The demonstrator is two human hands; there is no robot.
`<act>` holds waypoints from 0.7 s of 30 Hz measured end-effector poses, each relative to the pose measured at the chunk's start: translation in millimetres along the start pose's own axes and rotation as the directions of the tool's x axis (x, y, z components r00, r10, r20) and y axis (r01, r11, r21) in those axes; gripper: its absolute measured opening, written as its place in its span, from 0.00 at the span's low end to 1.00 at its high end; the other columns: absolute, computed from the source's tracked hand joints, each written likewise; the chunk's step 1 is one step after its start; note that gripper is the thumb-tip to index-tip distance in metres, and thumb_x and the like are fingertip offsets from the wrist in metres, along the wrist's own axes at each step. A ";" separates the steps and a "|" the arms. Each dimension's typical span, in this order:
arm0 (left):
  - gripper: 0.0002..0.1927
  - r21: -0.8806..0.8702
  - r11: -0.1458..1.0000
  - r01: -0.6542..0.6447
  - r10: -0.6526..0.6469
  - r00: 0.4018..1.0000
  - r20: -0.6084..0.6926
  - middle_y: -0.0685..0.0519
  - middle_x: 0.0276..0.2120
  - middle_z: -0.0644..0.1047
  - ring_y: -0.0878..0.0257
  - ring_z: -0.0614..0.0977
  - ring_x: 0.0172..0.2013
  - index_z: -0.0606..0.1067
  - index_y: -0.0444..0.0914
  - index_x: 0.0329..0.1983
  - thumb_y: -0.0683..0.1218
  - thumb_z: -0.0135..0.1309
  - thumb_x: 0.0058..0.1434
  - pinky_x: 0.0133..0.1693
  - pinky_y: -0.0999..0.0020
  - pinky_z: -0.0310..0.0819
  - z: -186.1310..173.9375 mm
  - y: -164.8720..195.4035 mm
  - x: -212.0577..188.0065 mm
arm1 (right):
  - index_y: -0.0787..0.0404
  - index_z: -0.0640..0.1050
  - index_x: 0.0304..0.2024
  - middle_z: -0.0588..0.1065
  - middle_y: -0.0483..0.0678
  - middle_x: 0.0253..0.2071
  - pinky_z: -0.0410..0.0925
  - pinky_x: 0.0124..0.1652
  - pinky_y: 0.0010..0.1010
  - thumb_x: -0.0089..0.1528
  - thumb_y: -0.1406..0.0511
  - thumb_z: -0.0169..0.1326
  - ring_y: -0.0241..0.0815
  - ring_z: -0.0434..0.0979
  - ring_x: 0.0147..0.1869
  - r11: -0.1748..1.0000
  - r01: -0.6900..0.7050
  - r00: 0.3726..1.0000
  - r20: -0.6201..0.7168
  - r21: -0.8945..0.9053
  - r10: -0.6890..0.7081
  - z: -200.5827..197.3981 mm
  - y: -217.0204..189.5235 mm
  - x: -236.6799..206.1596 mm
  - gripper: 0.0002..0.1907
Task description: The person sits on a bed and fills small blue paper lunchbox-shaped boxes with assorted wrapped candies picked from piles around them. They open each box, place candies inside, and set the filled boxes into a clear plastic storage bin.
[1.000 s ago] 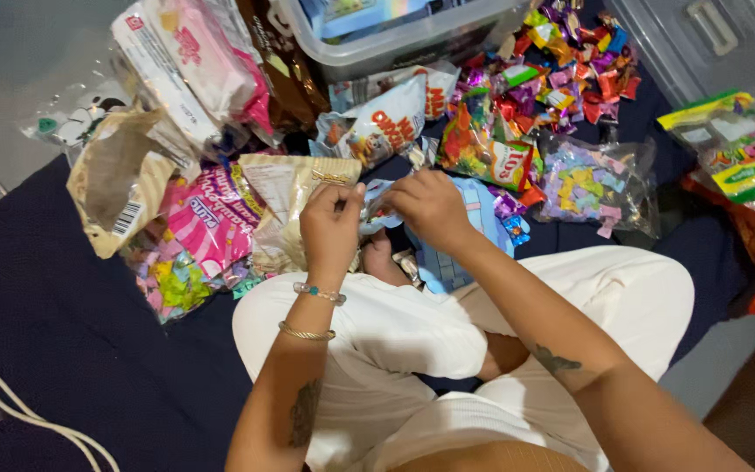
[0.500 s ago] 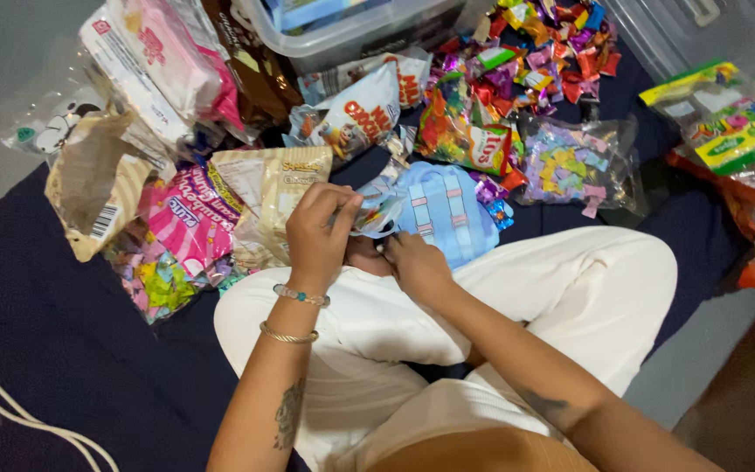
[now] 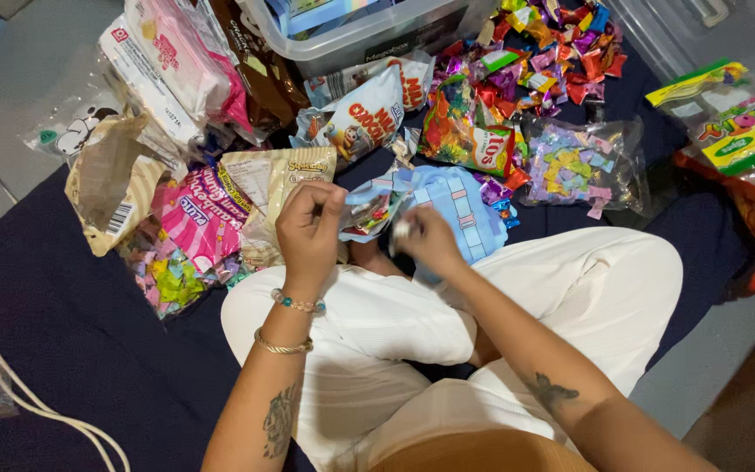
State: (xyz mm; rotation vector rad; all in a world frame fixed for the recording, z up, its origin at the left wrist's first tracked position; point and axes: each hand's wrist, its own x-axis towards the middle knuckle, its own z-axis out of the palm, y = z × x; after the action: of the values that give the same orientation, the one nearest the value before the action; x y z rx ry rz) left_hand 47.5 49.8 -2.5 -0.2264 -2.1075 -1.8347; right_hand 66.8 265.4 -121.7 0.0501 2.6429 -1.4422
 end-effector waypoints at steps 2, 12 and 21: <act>0.11 0.019 1.000 0.000 0.000 1.000 0.015 0.51 0.37 0.79 0.63 0.78 0.38 0.74 0.33 0.33 0.43 0.58 0.70 0.42 0.71 0.72 0.0 2.3 0.5 | 0.61 0.75 0.53 0.73 0.52 0.48 0.72 0.47 0.37 0.52 0.66 0.65 0.49 0.78 0.48 0.995 0.000 0.998 -0.058 0.100 0.006 -11.6 -11.3 28.5 0.26; 0.12 0.131 0.977 0.169 -0.183 0.978 0.103 0.52 0.26 0.76 0.66 0.74 0.27 0.76 0.32 0.30 0.45 0.61 0.66 0.32 0.69 0.69 4.1 23.8 31.0 | 0.64 0.78 0.56 0.75 0.53 0.56 0.69 0.57 0.36 0.54 0.69 0.69 0.49 0.77 0.59 0.825 0.532 0.811 0.168 0.187 -0.561 -85.5 -106.2 24.2 0.27; 0.15 -0.157 0.926 0.344 -0.296 0.918 0.265 0.57 0.35 0.81 0.71 0.81 0.36 0.79 0.35 0.43 0.47 0.65 0.56 0.41 0.75 0.77 18.9 55.1 18.1 | 0.64 0.82 0.41 0.78 0.43 0.37 0.70 0.39 0.25 0.62 0.68 0.64 0.30 0.77 0.39 0.856 0.159 0.985 -0.137 0.493 -0.104 -100.5 -116.0 4.3 0.07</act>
State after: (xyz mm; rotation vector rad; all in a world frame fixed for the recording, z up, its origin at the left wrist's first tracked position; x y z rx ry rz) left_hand 46.4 75.1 52.9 -0.1592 -2.2225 -2.3225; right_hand 42.1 286.6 28.3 -0.0047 2.3009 -2.1992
